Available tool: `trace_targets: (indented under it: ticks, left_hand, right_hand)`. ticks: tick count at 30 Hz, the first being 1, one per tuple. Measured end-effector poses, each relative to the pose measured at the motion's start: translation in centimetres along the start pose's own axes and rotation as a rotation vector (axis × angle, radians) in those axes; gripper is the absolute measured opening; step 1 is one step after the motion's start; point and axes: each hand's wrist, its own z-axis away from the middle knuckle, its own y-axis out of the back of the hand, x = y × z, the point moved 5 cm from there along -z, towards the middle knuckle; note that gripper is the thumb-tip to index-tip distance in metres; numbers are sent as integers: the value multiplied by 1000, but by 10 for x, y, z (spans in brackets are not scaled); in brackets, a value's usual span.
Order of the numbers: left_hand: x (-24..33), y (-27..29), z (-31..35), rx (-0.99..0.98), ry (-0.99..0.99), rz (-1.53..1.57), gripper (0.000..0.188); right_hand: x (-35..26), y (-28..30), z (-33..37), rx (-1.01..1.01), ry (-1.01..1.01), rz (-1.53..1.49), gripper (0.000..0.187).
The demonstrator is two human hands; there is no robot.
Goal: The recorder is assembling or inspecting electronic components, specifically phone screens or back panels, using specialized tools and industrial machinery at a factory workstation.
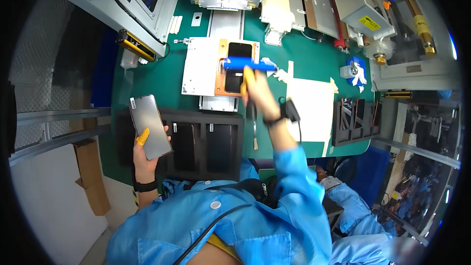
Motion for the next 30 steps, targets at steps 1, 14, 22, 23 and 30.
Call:
trace_targets:
  ticks: [1, 14, 22, 23, 30]
  left_hand:
    - [-2, -1, -3, -1, -3, -8, 41]
    - [-18, -33, -17, -148, 134, 75, 47]
    - [-37, -43, -24, -308, 180, 55, 63]
    - [-39, -50, -23, -341, 174, 111, 68]
    - [-46, -93, -14, -428, 238, 149, 68]
  right_hand:
    - [19, -4, 29, 12, -14, -35, 29]
    - [-1, 2, -2, 21, 53, -86, 35]
    - [97, 93, 72, 409, -137, -328, 31]
    - [125, 115, 59, 467, -153, -361, 30]
    - [182, 180, 33, 628, -71, -289, 35]
